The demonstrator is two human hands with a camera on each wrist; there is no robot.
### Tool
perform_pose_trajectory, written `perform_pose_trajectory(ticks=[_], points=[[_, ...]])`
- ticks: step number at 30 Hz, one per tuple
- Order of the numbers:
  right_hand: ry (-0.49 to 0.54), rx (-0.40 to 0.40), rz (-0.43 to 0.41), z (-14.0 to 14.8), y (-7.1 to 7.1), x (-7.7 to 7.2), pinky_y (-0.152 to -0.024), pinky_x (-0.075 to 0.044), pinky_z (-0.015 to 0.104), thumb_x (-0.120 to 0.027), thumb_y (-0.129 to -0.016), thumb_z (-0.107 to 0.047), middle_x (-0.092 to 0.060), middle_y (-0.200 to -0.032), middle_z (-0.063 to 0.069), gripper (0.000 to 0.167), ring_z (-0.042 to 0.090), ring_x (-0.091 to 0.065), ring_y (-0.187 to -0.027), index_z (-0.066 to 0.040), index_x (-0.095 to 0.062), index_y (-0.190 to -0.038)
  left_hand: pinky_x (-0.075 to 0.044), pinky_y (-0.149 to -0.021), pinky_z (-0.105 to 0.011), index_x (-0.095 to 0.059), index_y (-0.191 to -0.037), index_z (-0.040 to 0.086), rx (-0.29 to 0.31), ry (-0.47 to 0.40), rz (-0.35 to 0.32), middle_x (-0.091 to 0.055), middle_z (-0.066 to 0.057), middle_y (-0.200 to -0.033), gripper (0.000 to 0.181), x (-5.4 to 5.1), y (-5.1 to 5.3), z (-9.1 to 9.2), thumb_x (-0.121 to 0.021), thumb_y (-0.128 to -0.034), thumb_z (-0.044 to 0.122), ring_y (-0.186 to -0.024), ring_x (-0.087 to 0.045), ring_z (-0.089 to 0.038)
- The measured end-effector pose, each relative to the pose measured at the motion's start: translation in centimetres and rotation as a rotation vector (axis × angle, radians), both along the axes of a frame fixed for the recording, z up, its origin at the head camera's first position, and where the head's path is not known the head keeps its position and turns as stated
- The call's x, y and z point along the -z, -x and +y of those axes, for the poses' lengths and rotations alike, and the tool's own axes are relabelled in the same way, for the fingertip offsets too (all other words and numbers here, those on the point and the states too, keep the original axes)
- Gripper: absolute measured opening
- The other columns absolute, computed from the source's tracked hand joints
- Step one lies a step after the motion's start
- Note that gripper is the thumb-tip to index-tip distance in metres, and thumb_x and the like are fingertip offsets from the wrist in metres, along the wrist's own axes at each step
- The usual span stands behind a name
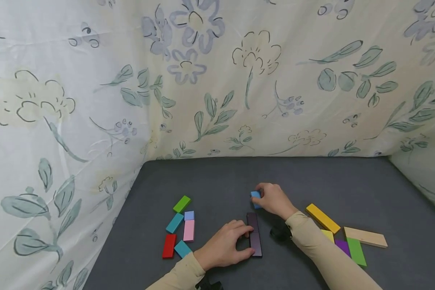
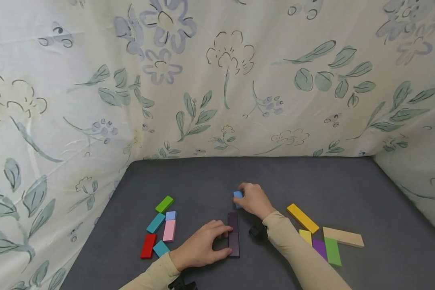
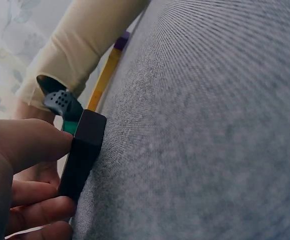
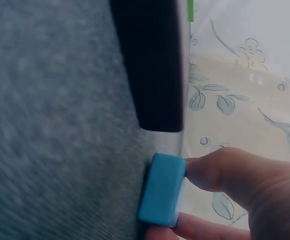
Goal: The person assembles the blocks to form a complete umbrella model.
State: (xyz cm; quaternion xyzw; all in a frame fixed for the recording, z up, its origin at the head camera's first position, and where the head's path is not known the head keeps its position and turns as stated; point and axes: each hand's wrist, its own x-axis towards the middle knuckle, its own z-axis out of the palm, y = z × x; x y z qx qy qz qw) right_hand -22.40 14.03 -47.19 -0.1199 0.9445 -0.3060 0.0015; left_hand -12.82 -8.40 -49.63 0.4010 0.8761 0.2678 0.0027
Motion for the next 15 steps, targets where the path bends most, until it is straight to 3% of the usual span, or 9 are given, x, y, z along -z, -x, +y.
perform_pose_trajectory(ticks=[6,10,15], points=[[-0.001,-0.017,0.030,0.04,-0.09,0.24,-0.068,-0.054,0.035,-0.078,-0.092,-0.025,-0.068,-0.098,0.013,0.041,0.019,-0.062,-0.080,0.003,-0.071,-0.122,-0.044,-0.079,-0.015,-0.069,-0.129,0.015,-0.001,0.003,-0.003,-0.061,0.009,-0.102,0.041,-0.01,-0.01,0.08,-0.073,-0.0969,0.040,-0.089,-0.052,-0.002],[-0.007,-0.048,0.036,0.31,-0.01,0.29,-0.075,-0.054,0.039,-0.076,-0.092,-0.019,-0.066,-0.106,0.016,0.037,0.022,-0.061,-0.088,0.002,-0.072,-0.123,-0.044,-0.079,-0.015,-0.068,-0.130,0.015,-0.005,0.002,-0.007,-0.061,0.009,-0.103,0.042,0.00,-0.03,0.09,-0.073,-0.0970,0.041,-0.089,-0.052,-0.002],[0.012,-0.095,0.030,0.65,0.08,0.46,-0.068,-0.051,0.033,-0.075,-0.091,-0.012,-0.066,-0.112,0.016,0.037,0.017,-0.058,-0.081,0.002,-0.072,-0.124,-0.045,-0.080,-0.017,-0.068,-0.130,0.016,-0.016,0.013,-0.010,-0.060,0.010,-0.103,0.042,-0.03,-0.06,0.06,-0.073,-0.0968,0.042,-0.090,-0.052,-0.002]])
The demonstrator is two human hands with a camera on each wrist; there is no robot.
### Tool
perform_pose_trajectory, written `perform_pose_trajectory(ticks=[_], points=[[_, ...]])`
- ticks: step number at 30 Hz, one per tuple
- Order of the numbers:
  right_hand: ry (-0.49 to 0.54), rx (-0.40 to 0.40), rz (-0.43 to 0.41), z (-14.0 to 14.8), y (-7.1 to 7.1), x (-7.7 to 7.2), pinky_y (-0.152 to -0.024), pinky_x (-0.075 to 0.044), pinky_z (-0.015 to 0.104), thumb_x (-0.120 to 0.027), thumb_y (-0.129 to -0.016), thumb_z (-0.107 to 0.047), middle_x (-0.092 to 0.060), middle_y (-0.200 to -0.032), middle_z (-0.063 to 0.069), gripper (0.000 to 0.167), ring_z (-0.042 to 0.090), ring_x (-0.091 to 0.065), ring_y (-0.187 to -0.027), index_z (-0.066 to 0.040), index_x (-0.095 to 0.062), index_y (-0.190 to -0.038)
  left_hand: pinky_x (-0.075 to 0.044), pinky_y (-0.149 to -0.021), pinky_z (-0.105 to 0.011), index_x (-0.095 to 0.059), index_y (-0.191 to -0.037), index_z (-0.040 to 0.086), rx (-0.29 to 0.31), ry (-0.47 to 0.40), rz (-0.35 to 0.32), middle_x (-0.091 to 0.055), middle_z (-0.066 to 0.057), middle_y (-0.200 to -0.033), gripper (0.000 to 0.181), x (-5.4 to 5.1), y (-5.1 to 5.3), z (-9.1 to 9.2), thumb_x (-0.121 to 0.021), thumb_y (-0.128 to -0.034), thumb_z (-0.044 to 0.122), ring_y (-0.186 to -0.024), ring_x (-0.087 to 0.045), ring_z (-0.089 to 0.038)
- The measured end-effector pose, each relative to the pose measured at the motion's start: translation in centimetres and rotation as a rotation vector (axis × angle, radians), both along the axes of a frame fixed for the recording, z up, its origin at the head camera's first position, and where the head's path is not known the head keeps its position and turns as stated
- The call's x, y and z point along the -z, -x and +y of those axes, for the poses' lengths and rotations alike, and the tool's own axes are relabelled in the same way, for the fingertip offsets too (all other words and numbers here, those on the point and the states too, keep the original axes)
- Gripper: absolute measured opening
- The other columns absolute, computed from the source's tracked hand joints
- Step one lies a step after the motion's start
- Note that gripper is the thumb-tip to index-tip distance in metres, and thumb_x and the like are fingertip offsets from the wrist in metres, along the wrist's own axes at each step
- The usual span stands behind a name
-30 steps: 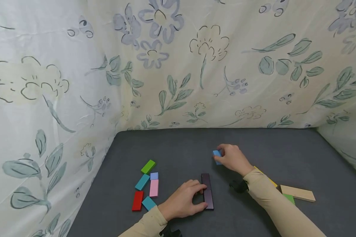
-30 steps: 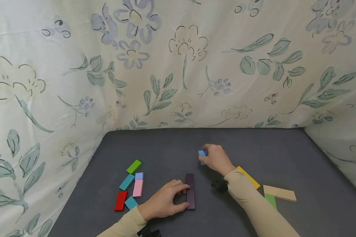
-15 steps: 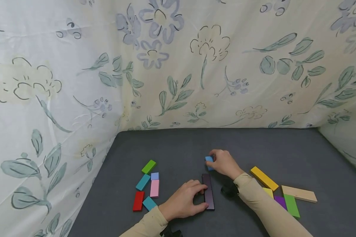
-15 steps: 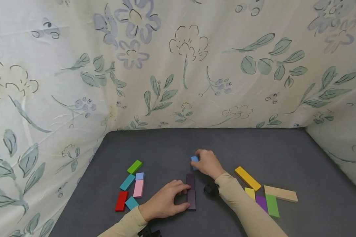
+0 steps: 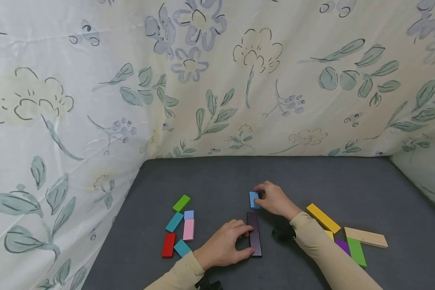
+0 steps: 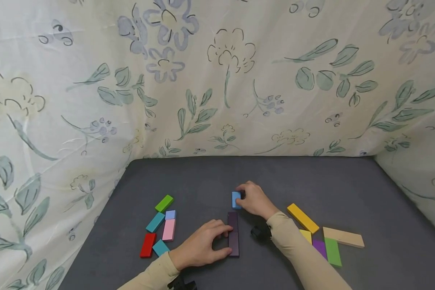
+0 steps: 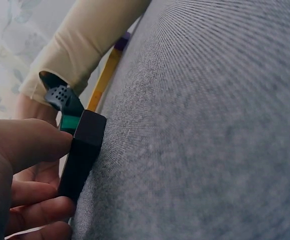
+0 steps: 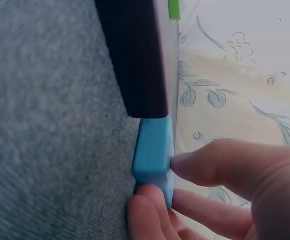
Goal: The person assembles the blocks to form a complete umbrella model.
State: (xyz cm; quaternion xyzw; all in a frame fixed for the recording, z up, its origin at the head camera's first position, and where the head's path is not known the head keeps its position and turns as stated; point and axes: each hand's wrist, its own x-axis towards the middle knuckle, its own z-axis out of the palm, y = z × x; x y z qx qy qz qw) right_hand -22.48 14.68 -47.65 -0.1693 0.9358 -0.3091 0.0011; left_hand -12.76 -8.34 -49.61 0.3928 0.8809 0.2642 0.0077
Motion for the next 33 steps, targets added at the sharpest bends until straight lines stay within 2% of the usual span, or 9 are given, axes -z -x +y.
perform_pose_trajectory(ticks=[5,11,27,33], points=[[0.034,-0.026,-0.036,0.03,0.04,0.03,-0.064,-0.051,0.028,-0.076,-0.092,-0.012,-0.066,-0.114,0.015,0.037,0.014,-0.061,-0.081,0.001,-0.071,-0.126,-0.045,-0.080,-0.017,-0.068,-0.130,0.017,-0.001,0.009,-0.009,-0.061,0.010,-0.103,0.042,-0.21,0.09,-0.10,-0.072,-0.0969,0.042,-0.090,-0.052,-0.002],[0.061,-0.064,-0.056,-0.05,0.02,0.09,-0.063,-0.053,0.028,-0.075,-0.093,-0.011,-0.065,-0.119,0.017,0.036,0.015,-0.066,-0.083,0.001,-0.070,-0.127,-0.044,-0.081,-0.017,-0.068,-0.130,0.016,0.012,0.005,-0.013,-0.061,0.009,-0.103,0.041,-0.46,0.19,-0.08,-0.072,-0.0973,0.040,-0.090,-0.052,-0.002],[0.077,-0.089,-0.086,-0.39,-0.28,-0.32,-0.066,-0.053,0.030,-0.076,-0.093,-0.014,-0.065,-0.115,0.013,0.034,0.015,-0.065,-0.084,-0.001,-0.071,-0.124,-0.044,-0.080,-0.017,-0.068,-0.129,0.015,0.017,-0.011,-0.009,-0.060,0.009,-0.102,0.040,-0.66,0.26,-0.16,-0.072,-0.0975,0.039,-0.090,-0.052,-0.003],[0.090,-0.104,-0.101,-0.13,-0.47,-0.11,-0.066,-0.053,0.030,-0.076,-0.093,-0.014,-0.064,-0.114,0.012,0.034,0.014,-0.064,-0.083,-0.002,-0.071,-0.124,-0.044,-0.081,-0.018,-0.068,-0.130,0.015,0.013,-0.018,-0.011,-0.061,0.008,-0.103,0.040,-0.55,-0.06,0.08,-0.072,-0.0977,0.039,-0.091,-0.053,-0.004]])
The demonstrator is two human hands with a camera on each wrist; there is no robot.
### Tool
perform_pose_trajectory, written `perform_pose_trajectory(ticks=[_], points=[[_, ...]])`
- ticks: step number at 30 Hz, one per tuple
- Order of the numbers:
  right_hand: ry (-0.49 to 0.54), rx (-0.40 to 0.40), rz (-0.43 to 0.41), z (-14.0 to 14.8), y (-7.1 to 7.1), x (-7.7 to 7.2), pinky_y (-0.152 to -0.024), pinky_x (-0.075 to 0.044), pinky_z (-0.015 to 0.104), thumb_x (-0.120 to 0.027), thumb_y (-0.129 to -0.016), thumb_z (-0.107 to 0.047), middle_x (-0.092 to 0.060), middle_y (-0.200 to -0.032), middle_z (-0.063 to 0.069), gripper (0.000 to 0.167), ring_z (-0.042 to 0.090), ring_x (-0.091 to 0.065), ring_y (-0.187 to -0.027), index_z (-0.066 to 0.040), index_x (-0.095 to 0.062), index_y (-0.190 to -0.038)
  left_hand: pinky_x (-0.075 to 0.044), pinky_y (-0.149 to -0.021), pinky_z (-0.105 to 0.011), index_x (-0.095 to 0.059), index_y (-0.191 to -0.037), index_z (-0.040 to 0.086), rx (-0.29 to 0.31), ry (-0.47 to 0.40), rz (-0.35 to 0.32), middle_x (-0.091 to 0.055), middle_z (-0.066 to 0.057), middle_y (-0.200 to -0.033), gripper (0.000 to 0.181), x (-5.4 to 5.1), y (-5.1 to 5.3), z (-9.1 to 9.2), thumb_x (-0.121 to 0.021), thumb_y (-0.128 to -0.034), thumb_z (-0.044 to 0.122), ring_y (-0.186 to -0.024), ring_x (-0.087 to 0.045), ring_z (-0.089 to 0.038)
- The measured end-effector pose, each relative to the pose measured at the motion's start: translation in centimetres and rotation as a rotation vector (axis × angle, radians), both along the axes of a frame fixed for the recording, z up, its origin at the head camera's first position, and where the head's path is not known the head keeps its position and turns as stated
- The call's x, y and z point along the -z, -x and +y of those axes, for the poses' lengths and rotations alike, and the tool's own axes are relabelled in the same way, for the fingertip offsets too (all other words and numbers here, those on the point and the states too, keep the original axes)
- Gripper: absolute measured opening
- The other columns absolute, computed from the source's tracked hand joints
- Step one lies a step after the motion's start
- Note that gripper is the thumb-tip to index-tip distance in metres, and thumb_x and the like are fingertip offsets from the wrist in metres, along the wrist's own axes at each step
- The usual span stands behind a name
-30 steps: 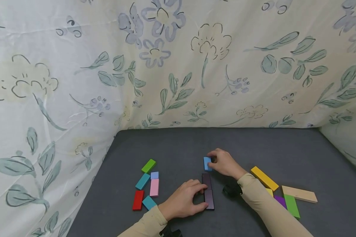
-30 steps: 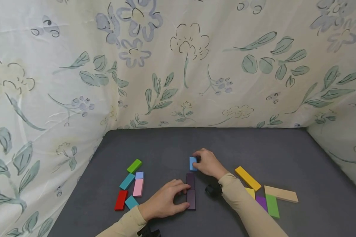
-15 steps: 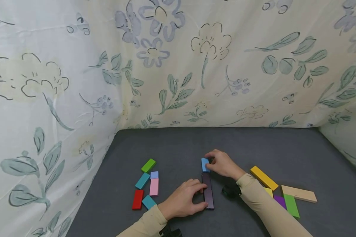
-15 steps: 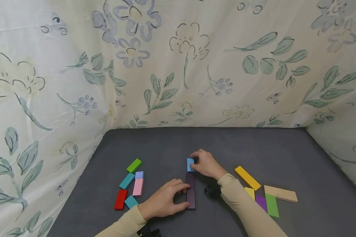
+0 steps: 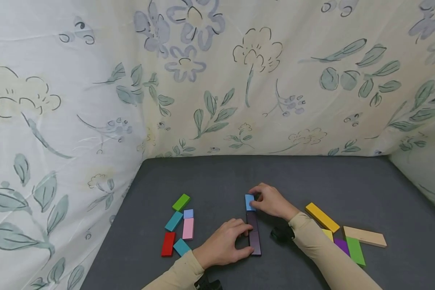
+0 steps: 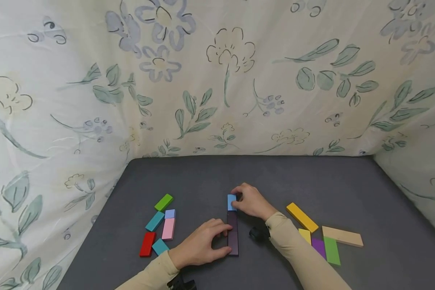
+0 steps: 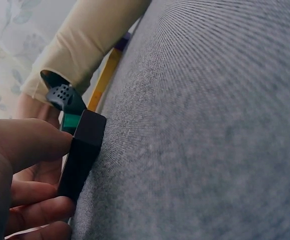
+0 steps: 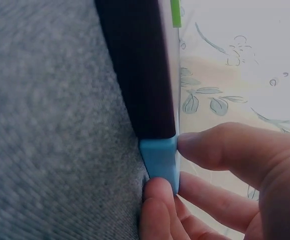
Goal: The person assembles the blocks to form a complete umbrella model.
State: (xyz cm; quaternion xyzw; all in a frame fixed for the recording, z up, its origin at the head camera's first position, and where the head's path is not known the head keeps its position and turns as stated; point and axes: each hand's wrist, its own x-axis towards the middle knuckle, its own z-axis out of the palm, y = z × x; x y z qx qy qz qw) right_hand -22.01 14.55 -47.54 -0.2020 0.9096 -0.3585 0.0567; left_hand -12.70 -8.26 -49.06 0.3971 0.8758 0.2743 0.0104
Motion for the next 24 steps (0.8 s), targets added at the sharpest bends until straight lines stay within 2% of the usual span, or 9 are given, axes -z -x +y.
perform_pose_trajectory(ticks=[10,24], points=[[0.016,-0.006,-0.015,0.08,0.01,0.34,-0.066,-0.053,0.030,-0.077,-0.093,-0.016,-0.062,-0.113,0.011,0.033,0.013,-0.063,-0.083,-0.004,-0.072,-0.123,-0.044,-0.080,-0.017,-0.068,-0.130,0.015,-0.003,0.002,0.016,-0.061,0.008,-0.104,0.040,0.24,-0.14,0.01,-0.071,-0.0980,0.039,-0.090,-0.053,-0.004],[0.030,-0.004,-0.024,0.32,0.07,0.45,-0.068,-0.052,0.031,-0.078,-0.093,-0.018,-0.064,-0.117,0.010,0.033,0.013,-0.061,-0.085,-0.005,-0.072,-0.122,-0.044,-0.081,-0.018,-0.067,-0.132,0.016,-0.012,0.023,-0.005,-0.060,0.010,-0.104,0.042,0.35,-0.24,-0.07,-0.071,-0.0980,0.042,-0.091,-0.052,-0.003]])
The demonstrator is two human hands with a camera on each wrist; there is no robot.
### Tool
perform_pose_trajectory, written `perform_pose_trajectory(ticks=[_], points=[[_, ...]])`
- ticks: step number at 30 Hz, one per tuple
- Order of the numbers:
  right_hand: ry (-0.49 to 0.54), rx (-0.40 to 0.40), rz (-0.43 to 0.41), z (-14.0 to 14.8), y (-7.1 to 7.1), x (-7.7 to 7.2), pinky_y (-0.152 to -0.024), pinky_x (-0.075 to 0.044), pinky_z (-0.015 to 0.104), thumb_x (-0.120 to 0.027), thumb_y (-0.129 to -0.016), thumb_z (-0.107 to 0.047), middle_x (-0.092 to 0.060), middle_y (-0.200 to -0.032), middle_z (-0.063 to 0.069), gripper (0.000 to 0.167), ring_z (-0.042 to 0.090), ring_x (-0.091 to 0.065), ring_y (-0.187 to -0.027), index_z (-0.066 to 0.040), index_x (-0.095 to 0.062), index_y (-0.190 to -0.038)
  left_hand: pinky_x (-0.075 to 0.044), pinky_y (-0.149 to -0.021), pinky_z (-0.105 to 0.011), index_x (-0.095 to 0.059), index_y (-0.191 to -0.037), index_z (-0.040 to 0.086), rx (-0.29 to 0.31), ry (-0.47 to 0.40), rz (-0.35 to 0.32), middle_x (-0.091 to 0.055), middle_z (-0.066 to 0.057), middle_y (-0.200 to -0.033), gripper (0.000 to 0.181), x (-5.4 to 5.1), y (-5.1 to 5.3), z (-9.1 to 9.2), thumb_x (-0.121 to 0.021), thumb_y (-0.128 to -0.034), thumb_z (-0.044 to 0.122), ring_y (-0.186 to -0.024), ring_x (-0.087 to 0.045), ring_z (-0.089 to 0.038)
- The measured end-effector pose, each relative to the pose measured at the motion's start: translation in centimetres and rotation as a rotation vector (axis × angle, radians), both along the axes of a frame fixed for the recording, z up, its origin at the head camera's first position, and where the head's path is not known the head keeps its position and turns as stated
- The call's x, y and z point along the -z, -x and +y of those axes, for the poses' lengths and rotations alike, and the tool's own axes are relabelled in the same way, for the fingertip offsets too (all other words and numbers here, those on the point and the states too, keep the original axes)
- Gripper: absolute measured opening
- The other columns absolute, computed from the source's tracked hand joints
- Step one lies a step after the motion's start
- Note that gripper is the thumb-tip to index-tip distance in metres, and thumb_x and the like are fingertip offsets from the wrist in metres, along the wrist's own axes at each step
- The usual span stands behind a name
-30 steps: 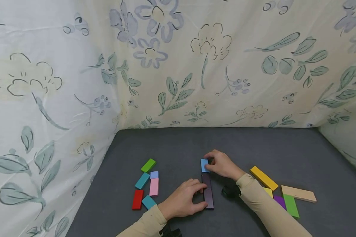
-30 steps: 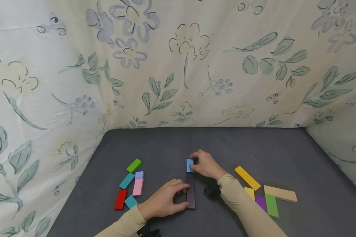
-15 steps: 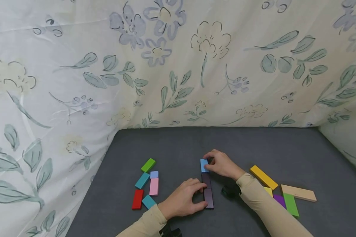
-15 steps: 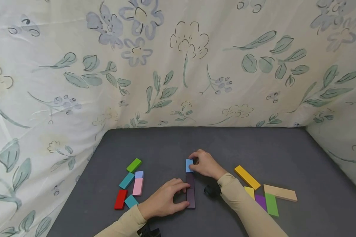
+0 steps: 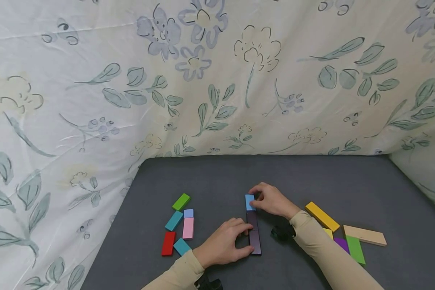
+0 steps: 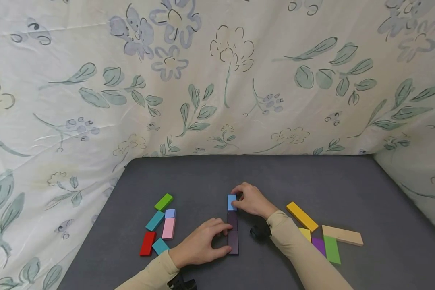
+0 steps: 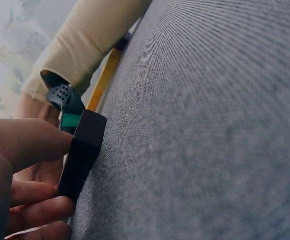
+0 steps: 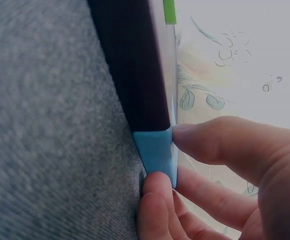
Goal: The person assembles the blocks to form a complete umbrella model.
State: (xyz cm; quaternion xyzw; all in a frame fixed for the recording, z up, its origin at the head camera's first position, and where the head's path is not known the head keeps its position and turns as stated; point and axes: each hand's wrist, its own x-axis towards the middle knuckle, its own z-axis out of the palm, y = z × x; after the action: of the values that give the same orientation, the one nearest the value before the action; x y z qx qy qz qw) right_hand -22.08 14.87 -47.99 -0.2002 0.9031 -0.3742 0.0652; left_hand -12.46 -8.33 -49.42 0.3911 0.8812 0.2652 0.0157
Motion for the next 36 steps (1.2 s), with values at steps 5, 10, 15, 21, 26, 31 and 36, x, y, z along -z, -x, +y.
perform_pose_trajectory(ticks=[5,10,15,21,26,31,36], points=[[-0.001,0.004,-0.010,-0.03,-0.01,-0.05,-0.068,-0.052,0.031,-0.078,-0.093,-0.017,-0.064,-0.113,0.010,0.033,0.013,-0.061,-0.083,-0.005,-0.072,-0.122,-0.043,-0.081,-0.018,-0.067,-0.132,0.016,0.000,-0.003,-0.008,-0.061,0.009,-0.104,0.042,0.02,-0.03,0.02,-0.071,-0.0981,0.041,-0.091,-0.052,-0.003],[-0.006,0.006,-0.016,-0.07,-0.04,-0.21,-0.067,-0.052,0.031,-0.078,-0.093,-0.016,-0.064,-0.112,0.010,0.032,0.014,-0.061,-0.083,-0.004,-0.071,-0.122,-0.044,-0.081,-0.018,-0.067,-0.132,0.016,0.001,-0.001,-0.017,-0.061,0.009,-0.105,0.043,-0.18,-0.06,0.04,-0.071,-0.0982,0.041,-0.092,-0.053,-0.004],[-0.008,0.015,-0.020,-0.06,-0.06,-0.32,-0.068,-0.052,0.031,-0.079,-0.092,-0.017,-0.064,-0.115,0.011,0.032,0.015,-0.060,-0.084,-0.005,-0.072,-0.122,-0.044,-0.081,-0.017,-0.067,-0.132,0.016,0.001,-0.006,-0.035,-0.061,0.009,-0.105,0.042,-0.41,-0.04,0.09,-0.071,-0.0981,0.041,-0.092,-0.052,-0.003],[-0.009,0.015,-0.017,-0.02,0.01,-0.40,-0.068,-0.052,0.031,-0.079,-0.092,-0.018,-0.064,-0.116,0.011,0.032,0.015,-0.060,-0.085,-0.006,-0.073,-0.121,-0.044,-0.080,-0.018,-0.067,-0.132,0.016,0.001,-0.009,-0.047,-0.060,0.009,-0.104,0.042,-0.67,-0.02,0.12,-0.071,-0.0981,0.041,-0.091,-0.052,-0.003],[-0.002,0.008,-0.019,0.10,-0.07,-0.24,-0.067,-0.051,0.031,-0.080,-0.092,-0.018,-0.064,-0.115,0.010,0.032,0.014,-0.059,-0.083,-0.006,-0.073,-0.120,-0.044,-0.080,-0.017,-0.067,-0.132,0.016,-0.004,-0.011,-0.042,-0.060,0.009,-0.104,0.042,-0.53,-0.28,0.29,-0.071,-0.0981,0.041,-0.090,-0.052,-0.003],[0.000,0.010,-0.017,0.21,-0.20,-0.23,-0.068,-0.051,0.031,-0.080,-0.092,-0.018,-0.064,-0.116,0.011,0.032,0.015,-0.060,-0.085,-0.006,-0.073,-0.121,-0.044,-0.079,-0.017,-0.068,-0.131,0.015,-0.006,-0.022,-0.031,-0.061,0.008,-0.104,0.041,-0.47,-0.49,0.47,-0.072,-0.0978,0.039,-0.090,-0.052,-0.004],[0.013,-0.003,-0.026,0.34,-0.41,-0.10,-0.068,-0.052,0.032,-0.079,-0.092,-0.018,-0.063,-0.117,0.011,0.032,0.014,-0.061,-0.084,-0.006,-0.072,-0.121,-0.046,-0.080,-0.017,-0.067,-0.133,0.014,-0.021,-0.035,-0.040,-0.061,0.007,-0.104,0.041,-0.47,-0.49,0.52,-0.072,-0.0986,0.037,-0.090,-0.053,-0.004]])
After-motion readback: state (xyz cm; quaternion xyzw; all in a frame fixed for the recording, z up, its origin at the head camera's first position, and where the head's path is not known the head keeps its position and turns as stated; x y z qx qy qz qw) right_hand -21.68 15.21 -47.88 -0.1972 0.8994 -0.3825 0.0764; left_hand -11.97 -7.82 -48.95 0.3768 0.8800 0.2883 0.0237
